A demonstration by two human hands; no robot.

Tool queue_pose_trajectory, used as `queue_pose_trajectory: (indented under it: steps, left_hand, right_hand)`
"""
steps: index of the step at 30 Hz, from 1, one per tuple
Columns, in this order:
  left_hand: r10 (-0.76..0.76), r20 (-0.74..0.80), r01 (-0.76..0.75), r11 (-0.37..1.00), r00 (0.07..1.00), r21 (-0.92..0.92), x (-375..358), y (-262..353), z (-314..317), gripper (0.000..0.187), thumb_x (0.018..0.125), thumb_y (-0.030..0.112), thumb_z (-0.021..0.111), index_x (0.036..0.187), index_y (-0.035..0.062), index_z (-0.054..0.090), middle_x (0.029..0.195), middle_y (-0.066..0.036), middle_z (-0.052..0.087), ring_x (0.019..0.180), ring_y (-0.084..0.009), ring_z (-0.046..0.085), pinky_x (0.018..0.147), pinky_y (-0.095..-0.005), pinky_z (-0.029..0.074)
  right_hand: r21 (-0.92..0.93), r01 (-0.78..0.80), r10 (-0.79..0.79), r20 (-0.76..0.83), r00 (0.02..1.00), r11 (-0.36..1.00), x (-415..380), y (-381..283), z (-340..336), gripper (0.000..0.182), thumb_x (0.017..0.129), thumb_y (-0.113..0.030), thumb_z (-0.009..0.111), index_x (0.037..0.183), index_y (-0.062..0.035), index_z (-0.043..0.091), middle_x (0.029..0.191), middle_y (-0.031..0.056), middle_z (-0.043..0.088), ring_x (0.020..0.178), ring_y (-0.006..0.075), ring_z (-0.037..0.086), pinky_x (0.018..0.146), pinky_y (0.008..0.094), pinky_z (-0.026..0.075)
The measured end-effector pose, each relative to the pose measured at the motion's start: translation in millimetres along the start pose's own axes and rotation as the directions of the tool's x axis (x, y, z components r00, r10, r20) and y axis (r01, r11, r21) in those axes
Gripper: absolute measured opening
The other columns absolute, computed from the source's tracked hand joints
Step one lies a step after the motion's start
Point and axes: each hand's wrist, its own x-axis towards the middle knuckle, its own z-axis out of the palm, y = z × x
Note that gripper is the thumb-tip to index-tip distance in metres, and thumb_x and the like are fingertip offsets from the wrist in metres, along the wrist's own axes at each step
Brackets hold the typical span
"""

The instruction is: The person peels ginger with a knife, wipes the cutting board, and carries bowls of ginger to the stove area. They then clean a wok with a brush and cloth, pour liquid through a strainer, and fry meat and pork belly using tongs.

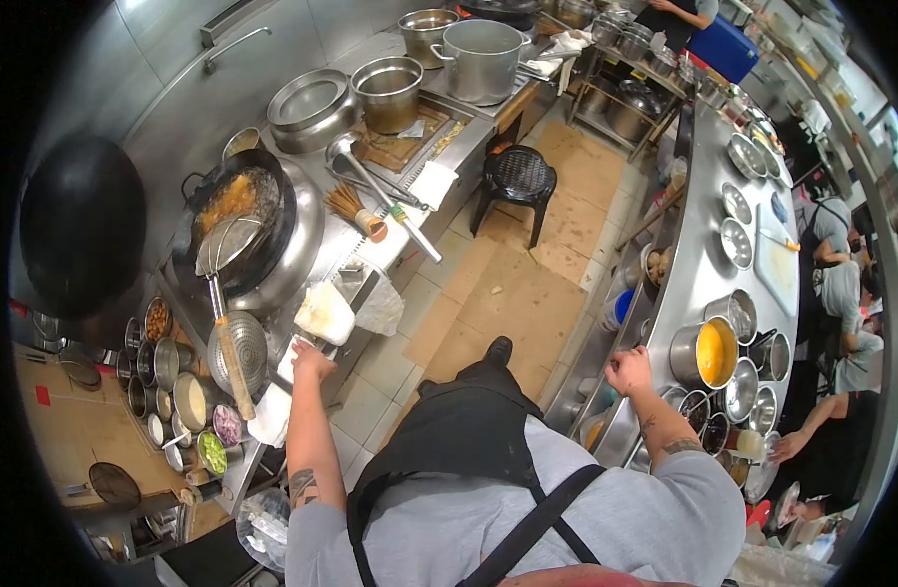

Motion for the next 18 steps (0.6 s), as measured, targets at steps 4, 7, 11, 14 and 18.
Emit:
queue_pose_trajectory:
  steps: [4,7,11,14,18]
  left_hand:
    - [-0.002,0.028,0.002,1.0,1.0,0.005,-9,3,-7,0.118,0.071,0.033,0.077,0.149,-0.017,0.004,0.161,-0.03,0.001,0.152,-0.0391,0.002,0.12,-0.0508,0.022]
    - [0.007,0.01,-0.007,1.0,1.0,0.009,-4,1,-4,0.117,0.071,0.033,0.076,0.149,-0.0165,0.005,0.161,-0.031,0.002,0.152,-0.0389,0.002,0.119,-0.0505,0.023]
    - [-0.044,-0.062,0.041,0.998,0.997,-0.051,0,5,6,0.114,0.072,0.029,0.075,0.151,-0.013,0.004,0.161,-0.03,0.0,0.151,-0.0426,0.003,0.119,-0.0525,0.023]
    - [-0.22,-0.3,0.073,0.899,0.928,-0.432,-35,27,23,0.11,0.071,0.02,0.071,0.156,-0.0005,0.004,0.162,-0.027,-0.002,0.148,-0.0515,0.005,0.117,-0.0595,0.021]
    - [-0.031,-0.627,-0.278,0.878,0.778,-0.388,-75,68,81,0.106,0.069,0.008,0.065,0.157,0.0016,0.007,0.162,-0.028,0.001,0.147,-0.0519,0.008,0.116,-0.0634,0.018]
  right_hand:
    - [-0.002,-0.026,0.026,0.06,0.998,1.0,1,-5,-8,0.029,0.077,-0.036,0.062,0.087,-0.011,0.075,0.083,0.0102,0.072,0.092,0.0255,0.064,0.101,0.04,0.037]
    - [0.007,-0.029,0.029,0.066,0.997,1.0,1,-8,-12,0.029,0.077,-0.035,0.062,0.087,-0.0108,0.075,0.083,0.0099,0.072,0.092,0.0254,0.064,0.102,0.0399,0.037]
    - [0.012,-0.028,0.027,0.066,0.997,1.0,-1,-5,-7,0.028,0.078,-0.034,0.062,0.088,-0.0102,0.074,0.085,0.0098,0.072,0.093,0.0256,0.064,0.103,0.0401,0.036]
    - [0.011,-0.031,0.03,0.079,0.996,0.999,2,-3,-9,0.029,0.078,-0.034,0.062,0.089,-0.0097,0.074,0.087,0.0101,0.072,0.094,0.0258,0.064,0.103,0.0405,0.036]
    - [0.026,-0.014,0.012,0.05,0.999,1.0,0,-3,-6,0.03,0.079,-0.035,0.062,0.09,-0.0093,0.073,0.089,0.0109,0.072,0.095,0.0269,0.064,0.104,0.0412,0.036]
